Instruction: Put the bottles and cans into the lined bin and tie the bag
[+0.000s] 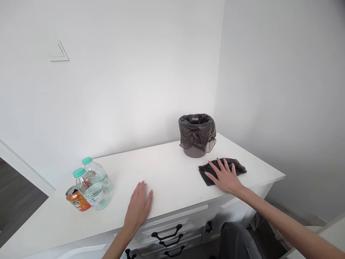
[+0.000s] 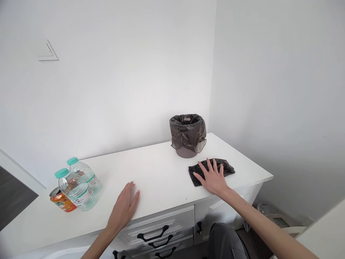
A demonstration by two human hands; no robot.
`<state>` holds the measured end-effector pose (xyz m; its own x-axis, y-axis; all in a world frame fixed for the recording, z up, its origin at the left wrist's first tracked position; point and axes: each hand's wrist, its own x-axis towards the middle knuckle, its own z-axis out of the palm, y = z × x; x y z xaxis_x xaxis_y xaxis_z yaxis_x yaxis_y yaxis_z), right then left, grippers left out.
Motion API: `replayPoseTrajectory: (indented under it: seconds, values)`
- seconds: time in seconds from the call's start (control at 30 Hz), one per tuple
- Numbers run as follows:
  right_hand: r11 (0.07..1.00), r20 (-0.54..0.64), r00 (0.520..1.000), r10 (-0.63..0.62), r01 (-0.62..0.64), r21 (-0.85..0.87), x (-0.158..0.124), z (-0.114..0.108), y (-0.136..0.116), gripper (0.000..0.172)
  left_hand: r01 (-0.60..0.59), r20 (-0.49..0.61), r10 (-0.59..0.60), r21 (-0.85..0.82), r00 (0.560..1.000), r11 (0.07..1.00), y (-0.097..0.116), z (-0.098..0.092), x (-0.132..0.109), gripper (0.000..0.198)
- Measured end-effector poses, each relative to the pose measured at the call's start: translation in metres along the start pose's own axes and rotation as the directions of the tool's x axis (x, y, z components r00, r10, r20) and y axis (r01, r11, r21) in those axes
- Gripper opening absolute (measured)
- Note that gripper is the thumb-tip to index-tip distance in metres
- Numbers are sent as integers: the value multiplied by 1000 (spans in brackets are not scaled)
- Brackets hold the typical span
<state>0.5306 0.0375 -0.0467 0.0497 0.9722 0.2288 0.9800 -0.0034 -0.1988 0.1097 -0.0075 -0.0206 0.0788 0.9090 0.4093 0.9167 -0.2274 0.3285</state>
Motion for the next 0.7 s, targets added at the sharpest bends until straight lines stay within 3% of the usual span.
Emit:
replayPoseTrajectory:
  seconds: [0.13, 0.3, 0.43, 0.5, 0.6, 0.7]
  values:
    - [991, 91, 989, 119, -124, 58, 5, 20, -2, 80, 10, 13, -10, 17, 1000, 1000, 1, -2, 0, 46]
    - [987, 59, 987, 148, -151, 50, 13, 23, 13, 76, 9, 13, -10, 34, 1000, 999, 1, -1, 0, 45]
    - [990, 12, 990, 138, -138, 36, 9, 17, 8, 73, -18, -11, 18, 39, 1000, 999, 1, 0, 0, 45]
    - [997, -86, 994, 71, -69, 25, 3, 13, -3, 71, -33, -23, 34, 40, 999, 999, 0, 0, 0, 44]
    - [989, -207, 970, -125, 138, 47, -5, 8, -31, 63, -34, -15, 34, 47, 999, 998, 0, 1, 0, 43]
    - [932, -163, 942, -293, 319, 169, -7, 8, -63, 61, -40, -18, 41, 52, 999, 998, -1, 2, 0, 44]
